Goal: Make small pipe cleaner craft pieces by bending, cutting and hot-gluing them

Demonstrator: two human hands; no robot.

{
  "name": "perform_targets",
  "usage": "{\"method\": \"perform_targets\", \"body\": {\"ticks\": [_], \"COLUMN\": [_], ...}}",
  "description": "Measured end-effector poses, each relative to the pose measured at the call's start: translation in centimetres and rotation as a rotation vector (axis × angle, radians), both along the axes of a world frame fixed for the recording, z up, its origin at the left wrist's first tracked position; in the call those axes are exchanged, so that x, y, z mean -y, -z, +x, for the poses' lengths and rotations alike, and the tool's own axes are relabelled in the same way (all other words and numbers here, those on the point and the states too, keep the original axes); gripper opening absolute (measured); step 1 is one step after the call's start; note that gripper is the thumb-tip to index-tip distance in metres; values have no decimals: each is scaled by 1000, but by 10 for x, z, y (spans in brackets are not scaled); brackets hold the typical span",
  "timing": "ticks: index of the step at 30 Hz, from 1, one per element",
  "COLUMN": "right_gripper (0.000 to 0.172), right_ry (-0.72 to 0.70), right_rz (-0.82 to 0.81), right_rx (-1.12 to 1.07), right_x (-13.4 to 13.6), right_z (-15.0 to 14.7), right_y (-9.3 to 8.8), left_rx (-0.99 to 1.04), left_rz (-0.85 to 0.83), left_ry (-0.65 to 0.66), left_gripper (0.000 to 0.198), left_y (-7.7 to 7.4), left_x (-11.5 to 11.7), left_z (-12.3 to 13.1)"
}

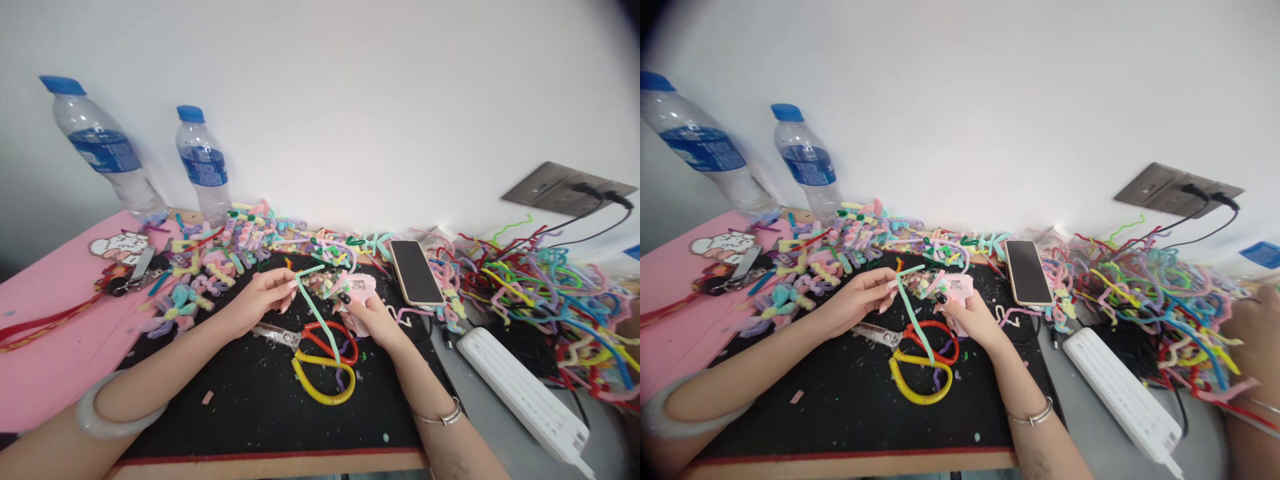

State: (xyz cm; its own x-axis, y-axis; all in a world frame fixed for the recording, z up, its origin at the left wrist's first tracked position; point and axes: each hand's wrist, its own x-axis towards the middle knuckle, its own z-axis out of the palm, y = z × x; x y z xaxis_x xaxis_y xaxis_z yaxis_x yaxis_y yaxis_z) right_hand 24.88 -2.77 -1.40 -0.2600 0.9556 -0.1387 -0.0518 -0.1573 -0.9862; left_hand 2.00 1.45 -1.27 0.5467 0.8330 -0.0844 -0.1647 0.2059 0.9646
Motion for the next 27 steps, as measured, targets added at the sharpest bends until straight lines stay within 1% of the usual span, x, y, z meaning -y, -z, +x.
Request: {"method": "perform_targets", "body": {"ticks": [5, 27], "right_gripper": [38, 40], "right_ry": [19, 3], "right_rz": [-16, -47], "right_rx": [2, -17], "right_x": [0, 0], "right_z": [-1, 1], "right_y": [-3, -3], "left_rx": [-1, 8], "left_rz": [11, 7], "left_ry": [-4, -11], "left_gripper": [12, 12], "left_y": [1, 1], "left_x": [-1, -2], "left_z": [-1, -1]}}
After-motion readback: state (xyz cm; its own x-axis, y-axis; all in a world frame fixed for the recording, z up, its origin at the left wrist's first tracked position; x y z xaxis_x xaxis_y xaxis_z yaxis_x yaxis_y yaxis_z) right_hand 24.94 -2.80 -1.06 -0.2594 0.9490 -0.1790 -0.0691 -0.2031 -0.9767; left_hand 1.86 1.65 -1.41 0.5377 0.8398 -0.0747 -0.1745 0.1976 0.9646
